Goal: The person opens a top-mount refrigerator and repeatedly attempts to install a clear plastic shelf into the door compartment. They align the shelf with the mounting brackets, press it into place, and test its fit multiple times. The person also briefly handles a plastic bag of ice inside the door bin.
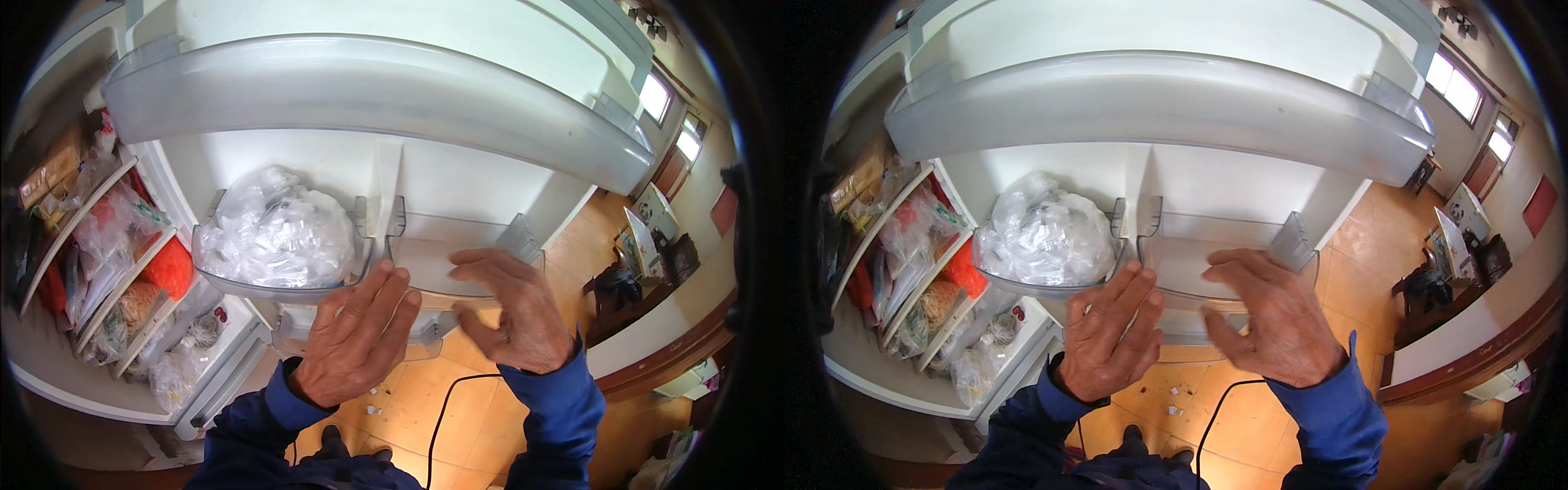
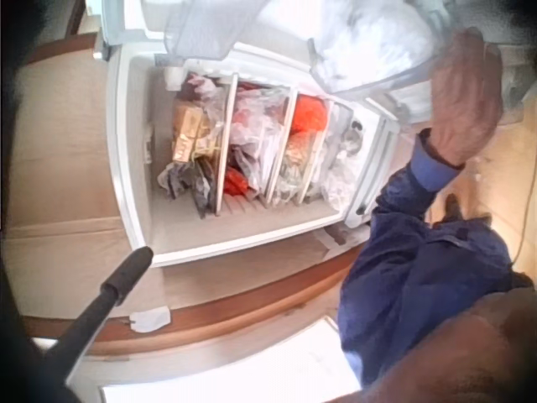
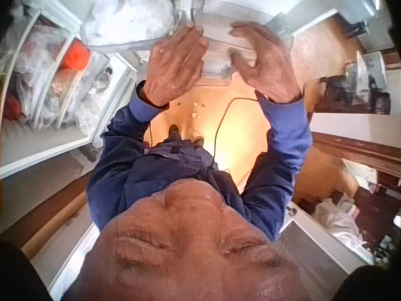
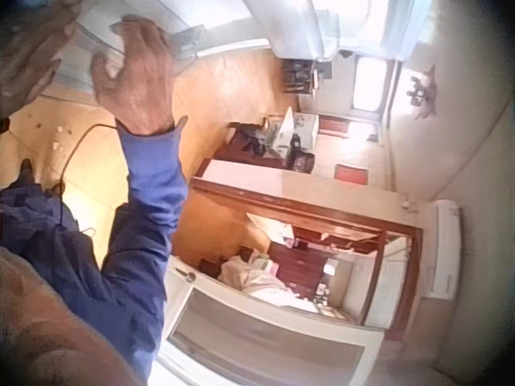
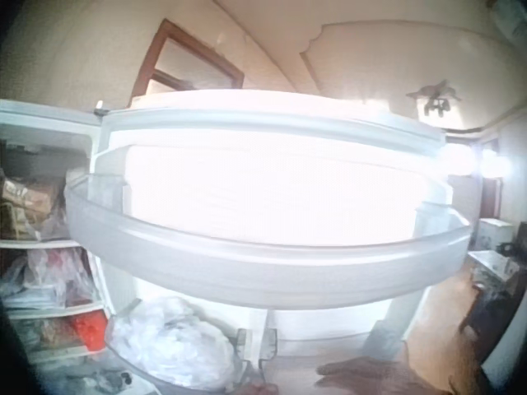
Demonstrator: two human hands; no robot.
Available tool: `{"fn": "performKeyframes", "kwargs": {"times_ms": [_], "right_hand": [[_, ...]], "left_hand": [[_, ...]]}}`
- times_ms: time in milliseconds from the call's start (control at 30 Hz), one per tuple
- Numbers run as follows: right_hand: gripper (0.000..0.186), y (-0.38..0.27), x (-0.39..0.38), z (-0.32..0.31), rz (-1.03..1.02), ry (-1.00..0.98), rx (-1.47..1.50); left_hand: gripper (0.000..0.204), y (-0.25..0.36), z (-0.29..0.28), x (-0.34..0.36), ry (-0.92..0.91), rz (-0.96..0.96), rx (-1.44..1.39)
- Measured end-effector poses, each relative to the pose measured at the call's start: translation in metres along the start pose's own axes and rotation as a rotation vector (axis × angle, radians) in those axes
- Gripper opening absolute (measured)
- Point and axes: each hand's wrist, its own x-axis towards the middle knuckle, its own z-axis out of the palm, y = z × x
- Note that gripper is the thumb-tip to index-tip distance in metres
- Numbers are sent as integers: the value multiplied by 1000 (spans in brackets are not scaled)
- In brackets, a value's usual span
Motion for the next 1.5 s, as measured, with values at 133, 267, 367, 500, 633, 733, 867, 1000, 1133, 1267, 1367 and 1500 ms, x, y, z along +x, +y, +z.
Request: {"fn": "performKeyframes", "kwargs": {"times_ms": [133, 267, 367, 500, 633, 733, 867, 1000, 1133, 1267, 1367, 1500], "right_hand": [[13, 21, -39, -9, 156, 379, -63], [10, 44, -79, 0, 179, 751, -305], [19, 55, -94, 2, 181, 669, -361], [40, 68, -88, 8, 385, 614, 72], [56, 85, -67, 13, 706, 504, 691], [54, 92, -55, 13, 786, 444, 712], [44, 94, -43, 1, 823, 340, 485], [32, 84, -31, 3, 674, 473, 550], [28, 79, -24, 2, 734, 504, 595], [26, 82, -29, -2, 683, 471, 534], [22, 80, -43, -4, 660, 439, 481], [15, 62, -66, -9, 490, 595, 195]], "left_hand": [[54, 1, 6, 4, 27, 25, -2], [52, 1, 3, 6, 0, 28, 30], [51, 3, 2, 6, -10, 10, 49], [51, 6, 2, 5, -17, -4, 72], [50, 8, 7, 5, 38, -21, 83], [46, 7, 10, 3, 78, -20, 81], [53, 0, 10, -4, 54, 1, 26], [55, 0, 8, -7, 5, 13, 14], [52, 1, 6, -4, -6, 23, -3], [48, 2, 3, -3, -25, 34, 0], [48, 4, 1, -1, -32, 47, 39], [50, 5, -14, 8, -87, 55, 67]]}}
